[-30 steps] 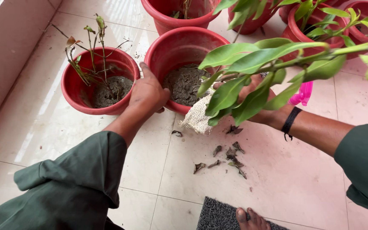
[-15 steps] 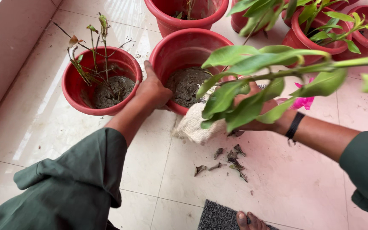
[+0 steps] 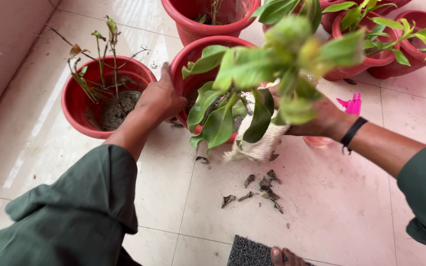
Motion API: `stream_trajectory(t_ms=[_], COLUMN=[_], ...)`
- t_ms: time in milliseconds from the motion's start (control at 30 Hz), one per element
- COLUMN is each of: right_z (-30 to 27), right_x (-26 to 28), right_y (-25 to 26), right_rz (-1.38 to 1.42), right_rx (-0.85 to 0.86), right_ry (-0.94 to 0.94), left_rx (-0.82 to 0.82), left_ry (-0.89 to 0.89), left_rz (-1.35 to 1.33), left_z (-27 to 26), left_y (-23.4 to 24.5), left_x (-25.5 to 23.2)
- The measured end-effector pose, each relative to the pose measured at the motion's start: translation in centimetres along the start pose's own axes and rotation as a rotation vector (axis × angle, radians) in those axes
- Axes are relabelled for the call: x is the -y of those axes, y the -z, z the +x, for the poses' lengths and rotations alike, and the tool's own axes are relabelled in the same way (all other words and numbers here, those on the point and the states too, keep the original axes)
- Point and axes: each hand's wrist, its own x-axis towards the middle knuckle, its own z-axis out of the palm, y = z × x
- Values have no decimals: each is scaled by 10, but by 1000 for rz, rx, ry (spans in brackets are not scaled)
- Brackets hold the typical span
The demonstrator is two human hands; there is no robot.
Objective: The person wipes a plant pot with a cloth, cleans the leaves of a potted plant using the cloth, and holds a spray bottle next to the pot.
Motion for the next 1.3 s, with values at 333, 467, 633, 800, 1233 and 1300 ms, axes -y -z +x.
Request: stream_trajectory(t_ms=[333, 467, 633, 800, 1233, 1300], right_z=[13, 14, 15, 9, -1, -3], right_x=[65, 90, 98, 75, -9, -9], right_y=[-17, -20, -13, -4, 33, 38], right_rz=[-196, -161, -94, -73, -182, -136], right_rx=[-106, -150, -159, -105, 40, 35], right_ry=[-61, -142, -124, 65, 97, 32], left_rx=[-367, -12, -215, -65, -11, -72], left_ry=[-615, 13, -125, -62, -36, -260], left_rz=[220, -367, -384, -283, -275, -127], left_z=[-26, -34, -22, 1, 35, 38], left_y=[-37, -55, -65, -50, -55, -56], left_x=[-7, -7, -2, 10, 32, 34])
